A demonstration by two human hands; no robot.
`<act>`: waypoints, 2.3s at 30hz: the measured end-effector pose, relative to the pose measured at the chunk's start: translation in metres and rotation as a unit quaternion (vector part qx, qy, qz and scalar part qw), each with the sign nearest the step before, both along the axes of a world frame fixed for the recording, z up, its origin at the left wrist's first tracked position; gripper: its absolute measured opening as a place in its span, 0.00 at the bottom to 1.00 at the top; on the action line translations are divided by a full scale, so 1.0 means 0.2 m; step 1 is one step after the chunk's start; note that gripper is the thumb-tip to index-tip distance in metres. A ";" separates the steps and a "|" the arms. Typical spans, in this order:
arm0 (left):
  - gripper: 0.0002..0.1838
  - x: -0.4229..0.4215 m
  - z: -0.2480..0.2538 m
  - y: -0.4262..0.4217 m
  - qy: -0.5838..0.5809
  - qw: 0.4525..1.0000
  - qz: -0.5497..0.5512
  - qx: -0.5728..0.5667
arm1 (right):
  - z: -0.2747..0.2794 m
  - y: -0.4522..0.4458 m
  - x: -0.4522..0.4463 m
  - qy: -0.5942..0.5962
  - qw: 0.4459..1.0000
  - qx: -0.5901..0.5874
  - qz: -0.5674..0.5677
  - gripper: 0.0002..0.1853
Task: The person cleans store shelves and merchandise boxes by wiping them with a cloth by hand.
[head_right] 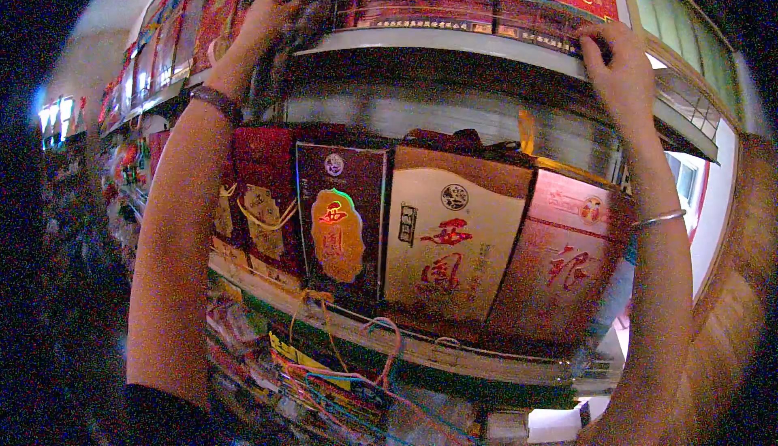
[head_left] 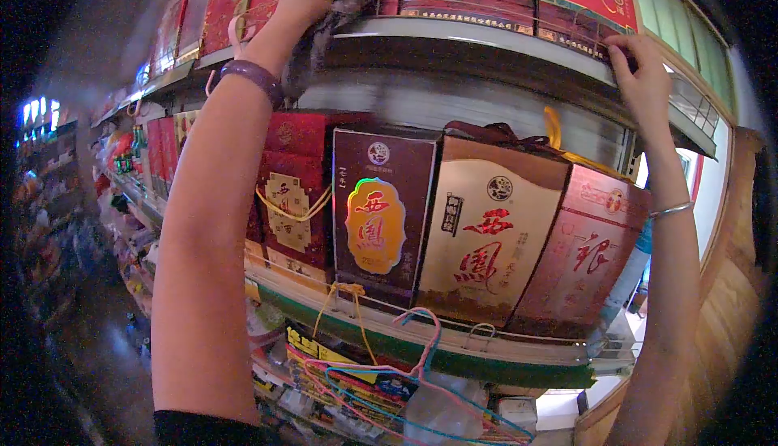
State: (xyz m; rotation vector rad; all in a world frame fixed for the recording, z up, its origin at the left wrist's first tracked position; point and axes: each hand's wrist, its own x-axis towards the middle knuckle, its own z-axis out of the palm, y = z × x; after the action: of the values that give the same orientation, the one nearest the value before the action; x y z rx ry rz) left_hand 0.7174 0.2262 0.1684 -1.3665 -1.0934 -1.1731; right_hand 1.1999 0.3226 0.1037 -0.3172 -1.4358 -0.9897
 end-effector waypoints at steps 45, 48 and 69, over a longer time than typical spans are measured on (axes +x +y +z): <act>0.41 0.35 -0.20 -0.06 -0.042 0.998 0.048 0.010 | -0.03 -0.01 -0.03 0.006 1.000 0.025 0.011 0.09; 0.38 0.40 -0.20 -0.09 -0.116 0.982 0.148 0.020 | -0.02 0.01 -0.04 0.019 0.999 0.045 0.001 0.09; 0.16 0.10 -0.34 -0.18 -0.176 0.967 0.162 0.089 | -0.04 -0.01 -0.04 0.019 0.999 0.035 -0.006 0.07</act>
State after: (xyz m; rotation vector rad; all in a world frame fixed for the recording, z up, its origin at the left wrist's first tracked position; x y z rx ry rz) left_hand 0.7375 0.1903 0.1004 -0.8200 -1.3654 -1.2596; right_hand 1.1910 0.3203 0.0960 -0.2919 -1.3620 -1.0367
